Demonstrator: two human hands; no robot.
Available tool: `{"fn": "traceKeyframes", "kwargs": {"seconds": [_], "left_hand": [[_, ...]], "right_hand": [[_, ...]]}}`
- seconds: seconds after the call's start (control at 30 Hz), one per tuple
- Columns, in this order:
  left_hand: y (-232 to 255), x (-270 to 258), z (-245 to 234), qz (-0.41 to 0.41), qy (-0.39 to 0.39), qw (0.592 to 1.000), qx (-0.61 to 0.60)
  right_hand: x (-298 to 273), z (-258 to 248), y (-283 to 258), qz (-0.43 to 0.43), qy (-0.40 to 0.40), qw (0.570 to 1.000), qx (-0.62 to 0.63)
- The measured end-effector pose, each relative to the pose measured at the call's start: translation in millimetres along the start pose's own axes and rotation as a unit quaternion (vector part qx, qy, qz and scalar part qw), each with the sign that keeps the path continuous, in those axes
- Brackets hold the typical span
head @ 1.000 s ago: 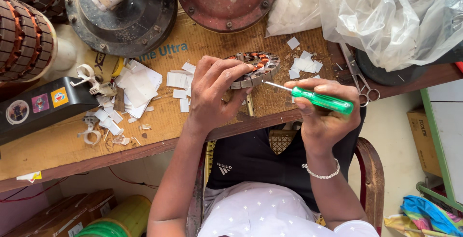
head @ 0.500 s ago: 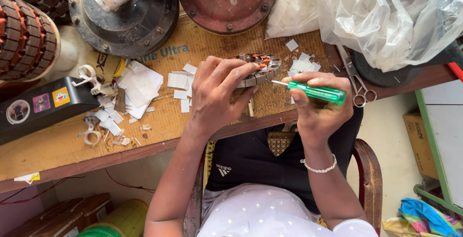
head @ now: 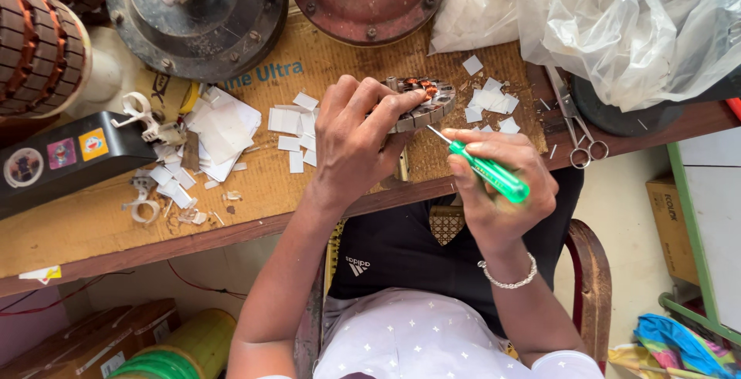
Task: The person inserts small white insulating pieces into the slots of a motor stator. They use a green screwdriver to press the pieces into place and scissors to trim excess material. The work is performed on a cluttered workbench with other motor parts nearby.
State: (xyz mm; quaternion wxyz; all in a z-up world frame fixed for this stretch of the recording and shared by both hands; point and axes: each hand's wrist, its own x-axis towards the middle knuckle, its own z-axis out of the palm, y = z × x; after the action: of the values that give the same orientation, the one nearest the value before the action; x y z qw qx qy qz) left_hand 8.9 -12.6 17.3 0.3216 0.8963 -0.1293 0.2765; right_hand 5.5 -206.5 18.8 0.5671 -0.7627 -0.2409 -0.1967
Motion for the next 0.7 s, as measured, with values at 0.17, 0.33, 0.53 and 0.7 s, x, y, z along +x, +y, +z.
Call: {"fn": "traceKeyframes", "kwargs": {"seconds": [0.17, 0.33, 0.53, 0.7], "left_hand": [[3.0, 4.2, 1.0, 0.002, 0.009, 1.0, 0.001], [0.2, 0.2, 2.3, -0.003, 0.005, 1.0, -0.001], [1.1, 1.3, 2.8, -0.007, 0.011, 1.0, -0.005], [-0.1, -1.9, 4.7, -0.017, 0.012, 1.0, -0.009]], "right_hand": [[7.2, 1.3, 1.6, 0.01, 0.001, 0.999, 0.035], [-3.4, 14.3, -4.8, 0.078, 0.041, 0.988, 0.123], [3.5, 5.6, -3.6, 0.041, 0.015, 0.998, 0.056], [6.8, -0.3, 9.9, -0.036, -0.008, 0.998, 0.043]]}}
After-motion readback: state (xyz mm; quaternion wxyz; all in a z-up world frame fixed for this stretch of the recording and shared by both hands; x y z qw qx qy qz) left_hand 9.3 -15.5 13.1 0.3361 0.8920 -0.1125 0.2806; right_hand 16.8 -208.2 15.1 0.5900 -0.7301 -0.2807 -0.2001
